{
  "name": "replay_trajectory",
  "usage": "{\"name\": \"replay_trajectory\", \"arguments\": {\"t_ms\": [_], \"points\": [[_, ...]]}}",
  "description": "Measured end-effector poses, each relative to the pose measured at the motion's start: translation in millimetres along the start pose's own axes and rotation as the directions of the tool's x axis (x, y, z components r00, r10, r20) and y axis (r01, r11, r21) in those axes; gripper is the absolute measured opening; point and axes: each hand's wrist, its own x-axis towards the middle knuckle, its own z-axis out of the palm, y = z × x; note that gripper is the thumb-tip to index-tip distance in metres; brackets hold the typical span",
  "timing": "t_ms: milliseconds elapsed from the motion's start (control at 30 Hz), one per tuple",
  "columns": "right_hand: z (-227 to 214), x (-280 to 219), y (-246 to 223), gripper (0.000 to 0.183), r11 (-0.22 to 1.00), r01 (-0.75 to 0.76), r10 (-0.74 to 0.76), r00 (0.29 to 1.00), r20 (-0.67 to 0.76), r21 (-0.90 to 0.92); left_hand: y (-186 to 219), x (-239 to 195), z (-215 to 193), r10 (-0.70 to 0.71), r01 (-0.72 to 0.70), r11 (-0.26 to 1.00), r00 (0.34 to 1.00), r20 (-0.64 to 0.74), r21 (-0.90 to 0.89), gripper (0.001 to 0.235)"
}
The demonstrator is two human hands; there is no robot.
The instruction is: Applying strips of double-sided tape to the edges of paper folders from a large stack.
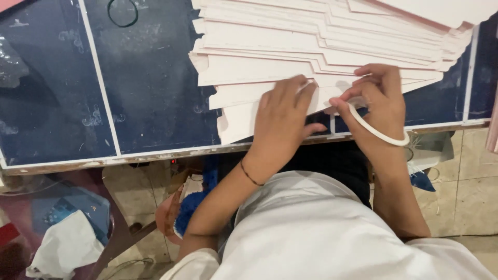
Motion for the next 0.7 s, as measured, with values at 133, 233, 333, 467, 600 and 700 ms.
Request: {"name": "replay_trajectory", "arguments": {"t_ms": [133,233,333,467,600,700], "points": [[-16.4,18.3,-2.9,0.032,0.986,0.155,-0.156,0.988,-0.016,-0.054,-2.9,40.6,-8.6,0.116,-0.087,0.954,0.989,-0.088,0.286,0.018],[-19.5,26.1,-18.4,0.031,0.980,0.197,-0.195,0.973,-0.124,0.003,-4.8,70.2,-33.4,0.225,-0.107,0.919,0.932,-0.285,0.379,0.022],[-14.9,28.0,-21.4,0.023,0.943,0.325,-0.329,0.887,-0.325,-0.068,-4.3,79.9,-46.6,0.461,-0.070,0.834,0.633,-0.622,0.547,0.018],[15.8,20.5,14.2,0.018,0.963,0.252,-0.264,0.950,-0.164,-0.092,-34.6,50.5,-7.7,0.111,-0.061,0.986,0.936,-0.335,0.158,0.041],[28.8,16.5,29.2,0.006,0.980,0.199,-0.199,0.977,-0.083,-0.008,-48.9,30.4,9.3,-0.112,0.097,0.957,0.993,-0.039,-0.275,0.056],[33.9,13.2,33.4,0.017,0.969,0.232,-0.242,0.960,-0.142,-0.080,-42.8,33.3,24.0,-0.197,0.173,0.958,0.977,-0.086,-0.227,0.060]]}}
